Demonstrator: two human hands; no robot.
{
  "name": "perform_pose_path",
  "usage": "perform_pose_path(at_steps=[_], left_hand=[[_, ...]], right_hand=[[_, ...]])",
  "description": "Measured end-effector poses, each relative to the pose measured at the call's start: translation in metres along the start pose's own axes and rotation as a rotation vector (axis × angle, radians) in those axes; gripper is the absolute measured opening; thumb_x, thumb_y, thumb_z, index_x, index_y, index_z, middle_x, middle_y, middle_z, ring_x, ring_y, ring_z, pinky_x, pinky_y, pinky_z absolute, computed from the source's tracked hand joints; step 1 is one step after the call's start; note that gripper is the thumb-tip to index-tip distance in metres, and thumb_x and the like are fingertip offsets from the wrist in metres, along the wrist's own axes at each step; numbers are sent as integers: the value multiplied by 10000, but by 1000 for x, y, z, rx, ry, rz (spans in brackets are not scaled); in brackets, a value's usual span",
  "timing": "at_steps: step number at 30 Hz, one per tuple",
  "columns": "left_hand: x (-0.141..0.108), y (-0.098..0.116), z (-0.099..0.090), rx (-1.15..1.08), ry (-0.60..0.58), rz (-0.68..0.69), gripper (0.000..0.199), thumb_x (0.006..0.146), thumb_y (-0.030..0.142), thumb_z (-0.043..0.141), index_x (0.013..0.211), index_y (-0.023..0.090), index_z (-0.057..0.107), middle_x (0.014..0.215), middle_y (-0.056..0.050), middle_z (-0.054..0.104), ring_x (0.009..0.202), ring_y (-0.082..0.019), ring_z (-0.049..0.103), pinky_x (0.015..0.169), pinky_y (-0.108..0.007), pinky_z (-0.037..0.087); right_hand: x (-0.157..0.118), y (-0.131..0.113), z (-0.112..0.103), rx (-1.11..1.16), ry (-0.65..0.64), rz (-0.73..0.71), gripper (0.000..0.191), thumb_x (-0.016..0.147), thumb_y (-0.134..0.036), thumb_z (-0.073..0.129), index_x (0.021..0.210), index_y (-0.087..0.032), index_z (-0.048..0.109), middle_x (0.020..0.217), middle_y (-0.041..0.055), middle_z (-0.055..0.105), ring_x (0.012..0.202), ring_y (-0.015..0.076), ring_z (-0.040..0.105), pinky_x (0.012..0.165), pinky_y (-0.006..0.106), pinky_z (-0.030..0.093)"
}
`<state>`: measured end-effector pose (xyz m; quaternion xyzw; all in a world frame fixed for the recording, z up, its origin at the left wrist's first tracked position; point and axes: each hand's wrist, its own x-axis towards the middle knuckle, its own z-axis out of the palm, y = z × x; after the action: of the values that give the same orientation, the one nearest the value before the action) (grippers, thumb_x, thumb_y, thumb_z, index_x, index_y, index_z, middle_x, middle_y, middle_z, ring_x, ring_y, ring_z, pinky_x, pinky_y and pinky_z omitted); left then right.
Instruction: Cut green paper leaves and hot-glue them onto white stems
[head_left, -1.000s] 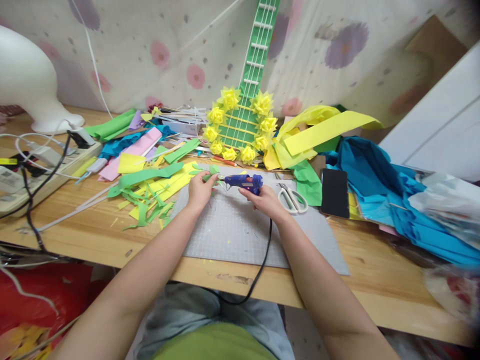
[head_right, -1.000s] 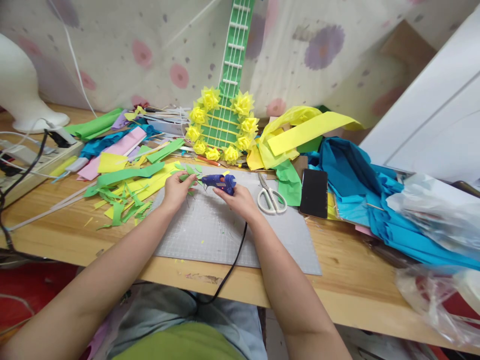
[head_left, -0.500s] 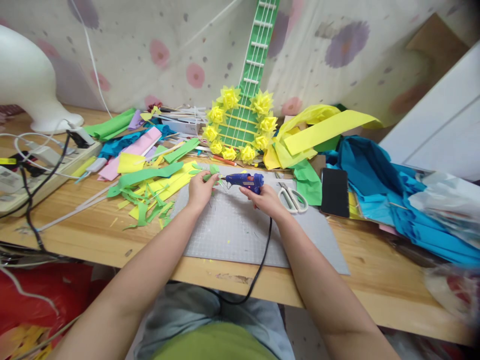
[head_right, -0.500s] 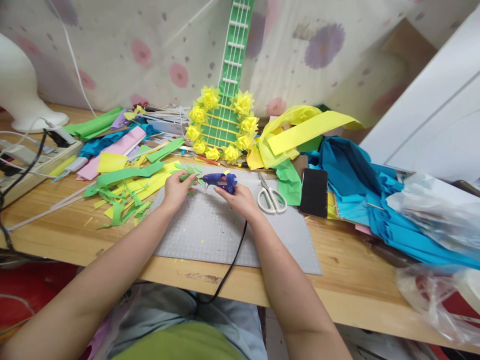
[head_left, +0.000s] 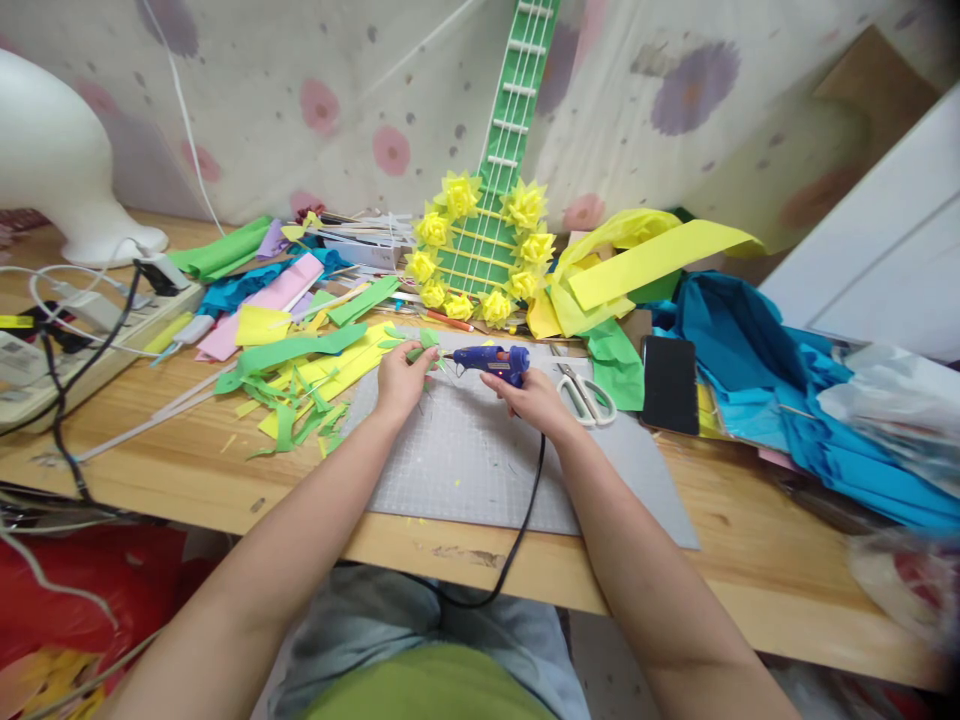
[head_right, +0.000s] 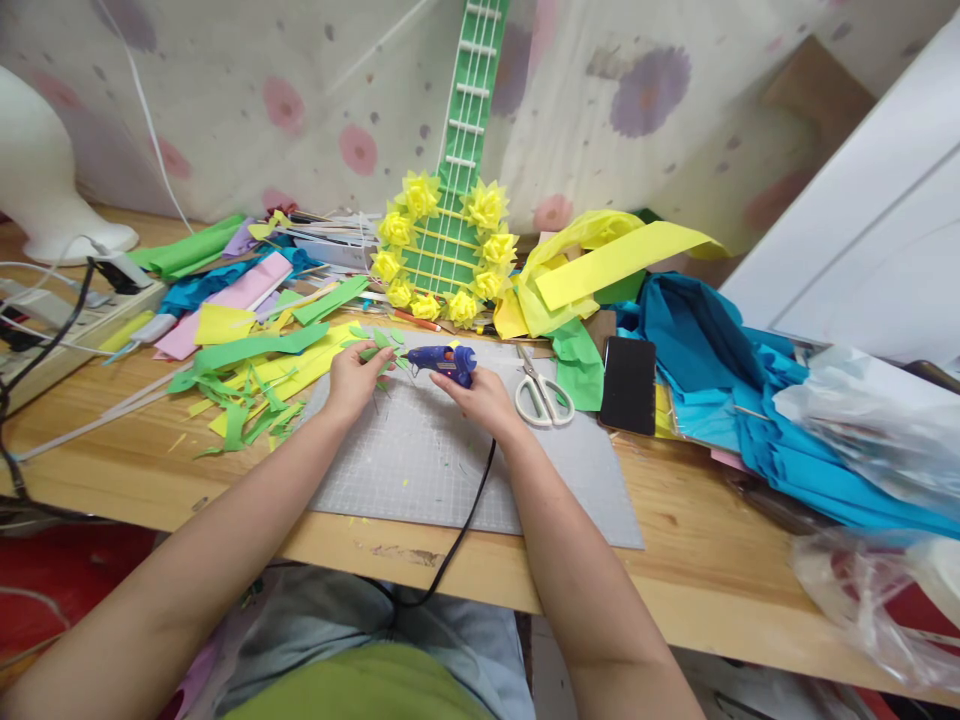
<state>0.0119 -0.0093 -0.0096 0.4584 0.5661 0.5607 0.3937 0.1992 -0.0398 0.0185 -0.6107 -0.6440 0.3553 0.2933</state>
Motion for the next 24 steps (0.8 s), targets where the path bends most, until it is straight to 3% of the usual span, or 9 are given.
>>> perform_pose_path(at_steps=[24], left_hand=[[-2, 2, 0, 3, -15, 20, 215, 653, 358, 619, 695, 148, 596, 665, -36, 638, 596, -148, 616, 465, -216, 477]], right_hand=[[-3, -6, -4, -56, -30, 20, 472, 678, -629, 516, 621, -164, 565, 435, -2, 506, 421, 125, 492, 474, 252, 388]])
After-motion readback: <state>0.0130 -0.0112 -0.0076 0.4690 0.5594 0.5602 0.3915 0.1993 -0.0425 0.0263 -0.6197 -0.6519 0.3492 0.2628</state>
